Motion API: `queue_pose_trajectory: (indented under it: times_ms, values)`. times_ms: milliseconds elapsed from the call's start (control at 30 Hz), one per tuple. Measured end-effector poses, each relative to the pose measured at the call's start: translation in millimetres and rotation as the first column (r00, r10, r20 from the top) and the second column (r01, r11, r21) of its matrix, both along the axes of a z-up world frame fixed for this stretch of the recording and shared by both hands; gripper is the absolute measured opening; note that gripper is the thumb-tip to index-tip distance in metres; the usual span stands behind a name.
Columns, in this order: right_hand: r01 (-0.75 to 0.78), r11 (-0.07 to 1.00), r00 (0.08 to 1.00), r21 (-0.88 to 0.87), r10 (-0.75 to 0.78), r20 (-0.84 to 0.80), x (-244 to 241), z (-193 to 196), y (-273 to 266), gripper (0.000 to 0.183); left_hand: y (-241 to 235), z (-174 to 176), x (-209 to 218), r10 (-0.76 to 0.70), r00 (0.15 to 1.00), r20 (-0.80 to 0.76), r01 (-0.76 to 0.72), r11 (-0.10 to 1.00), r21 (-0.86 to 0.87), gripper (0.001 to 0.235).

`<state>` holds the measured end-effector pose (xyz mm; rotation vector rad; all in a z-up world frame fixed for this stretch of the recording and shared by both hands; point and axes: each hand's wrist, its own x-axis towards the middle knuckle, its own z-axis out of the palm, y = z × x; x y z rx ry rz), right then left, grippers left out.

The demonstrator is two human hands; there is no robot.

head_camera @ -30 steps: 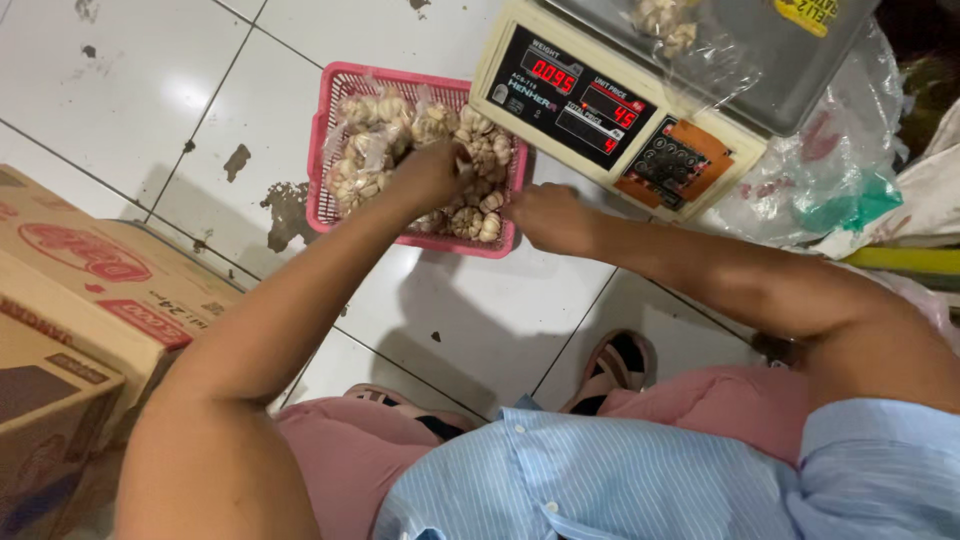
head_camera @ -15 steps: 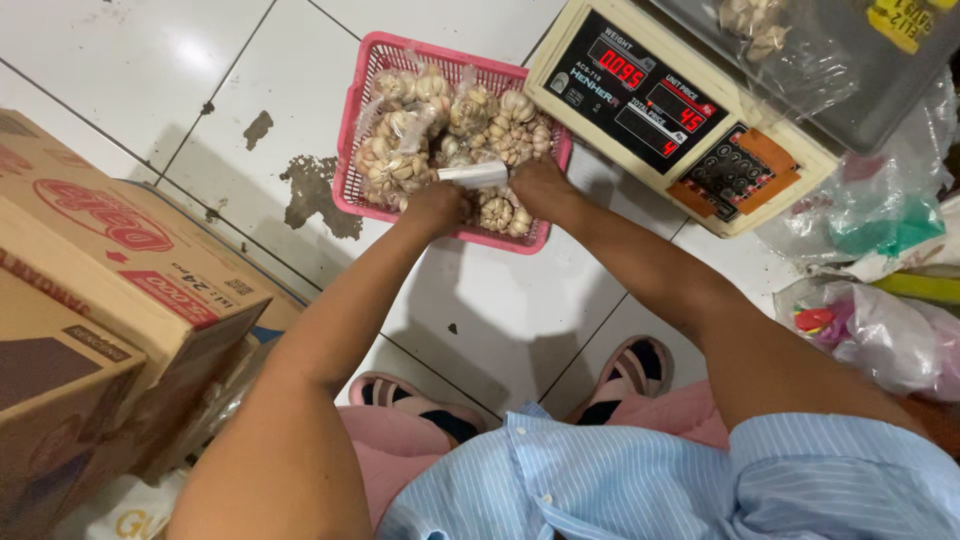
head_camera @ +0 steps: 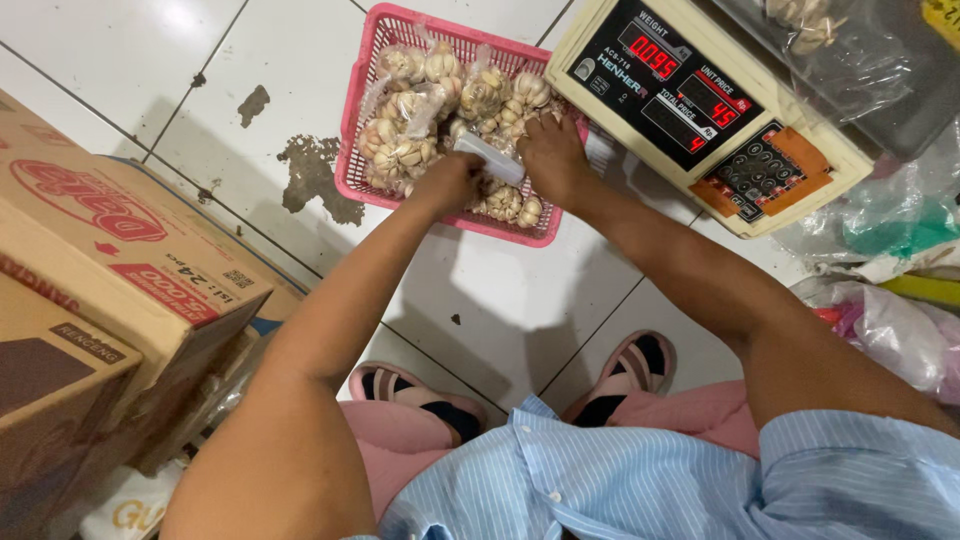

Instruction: The person weighs garlic bulbs on a digital scale, portioning them into small plastic bags and adding or removing bulbs from a basket to reach a target weight.

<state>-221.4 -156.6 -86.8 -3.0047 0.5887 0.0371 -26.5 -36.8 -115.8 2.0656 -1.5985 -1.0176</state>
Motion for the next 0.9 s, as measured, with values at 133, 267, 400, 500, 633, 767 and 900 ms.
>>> queue_pose_trajectory:
  times_ms: [133,267,400,500,633,767,900]
  values:
    - [0.021,0.977,0.995,0.213,-0.001,-0.095,8.1,-9.3,31.9,0.025,2.6,-4.2,9.3,0.029,0.998,0.061,-0.018,0.986,-0.167,0.030]
    - [0.006,1.000,0.965,0.015,-0.010,0.261,-0.1,-29.6,48.9,0.061,9.5,-6.4,13.6,0.008,0.879,0.478,0.245,0.851,-0.465,0.044]
    - [-0.062,0.953,0.997,0.295,0.045,0.066,-9.6,-37.4,48.4,0.068,21.2,0.6,1.8,-0.297,0.822,0.485,0.319,0.947,0.039,0.027]
    - [-0.077,0.849,0.990,0.523,0.126,-0.060,-23.0,-23.5,44.3,0.045,37.6,1.4,0.8,-0.243,0.863,0.443,0.310,0.947,-0.085,0.067]
    - [0.106,0.798,0.977,0.593,0.027,-0.211,-4.2,-22.9,21.7,0.031,50.3,-11.1,-15.2,-0.375,0.668,0.642,0.444,0.894,0.060,0.037]
    - [0.085,0.893,0.995,0.442,-0.095,-0.001,24.5,-50.9,11.0,0.034,51.8,-5.3,-4.9,-0.386,0.592,0.707,0.521,0.853,0.030,0.031]
    - [0.102,0.937,0.993,0.335,-0.073,-0.098,34.5,-90.0,26.5,0.028,55.7,14.8,-3.3,-0.474,0.751,0.460,0.498,0.864,0.076,0.036]
